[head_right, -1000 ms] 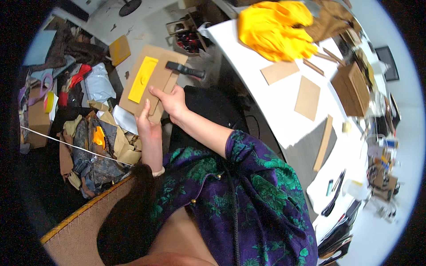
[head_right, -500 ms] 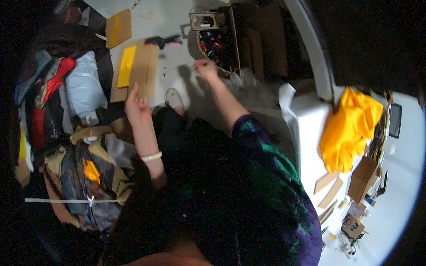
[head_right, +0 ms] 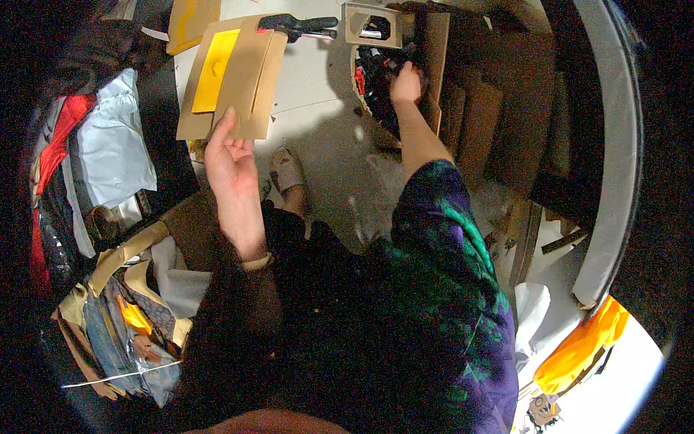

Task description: The person assembles a small cardboard box by inserting a yellow insert and attaching side flaps. They use a staple gun to secure the flaps and handle additional cardboard pieces from a nearby container.

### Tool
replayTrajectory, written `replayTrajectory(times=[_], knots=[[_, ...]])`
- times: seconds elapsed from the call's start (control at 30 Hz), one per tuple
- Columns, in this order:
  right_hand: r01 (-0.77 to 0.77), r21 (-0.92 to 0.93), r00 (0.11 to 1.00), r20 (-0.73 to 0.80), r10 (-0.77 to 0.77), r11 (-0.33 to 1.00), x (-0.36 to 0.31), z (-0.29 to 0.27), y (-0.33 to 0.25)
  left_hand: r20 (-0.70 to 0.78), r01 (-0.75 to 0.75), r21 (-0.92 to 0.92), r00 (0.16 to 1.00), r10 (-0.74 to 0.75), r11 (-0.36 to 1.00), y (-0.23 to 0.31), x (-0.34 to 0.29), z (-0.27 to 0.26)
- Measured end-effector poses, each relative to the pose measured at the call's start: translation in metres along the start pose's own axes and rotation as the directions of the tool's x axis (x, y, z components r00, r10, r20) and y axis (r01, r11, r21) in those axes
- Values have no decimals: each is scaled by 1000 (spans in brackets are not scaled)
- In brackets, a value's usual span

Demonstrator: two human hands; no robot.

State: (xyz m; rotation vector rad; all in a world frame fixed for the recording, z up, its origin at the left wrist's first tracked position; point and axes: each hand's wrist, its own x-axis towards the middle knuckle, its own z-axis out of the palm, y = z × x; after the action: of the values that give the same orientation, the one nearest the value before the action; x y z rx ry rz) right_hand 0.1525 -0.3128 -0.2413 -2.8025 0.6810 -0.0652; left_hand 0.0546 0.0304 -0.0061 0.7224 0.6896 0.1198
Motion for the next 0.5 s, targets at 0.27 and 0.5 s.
replayTrajectory(times=[0.27,0.5], knots=[[-185,950,961,121,248,251,-70,-56,-38,93,15,-46,996,-10,999,-21,13,-6],[-252,911,865,363,-346,326,-180,-161,-106,112,110,-83,989,-100,991,-22,-2,13]])
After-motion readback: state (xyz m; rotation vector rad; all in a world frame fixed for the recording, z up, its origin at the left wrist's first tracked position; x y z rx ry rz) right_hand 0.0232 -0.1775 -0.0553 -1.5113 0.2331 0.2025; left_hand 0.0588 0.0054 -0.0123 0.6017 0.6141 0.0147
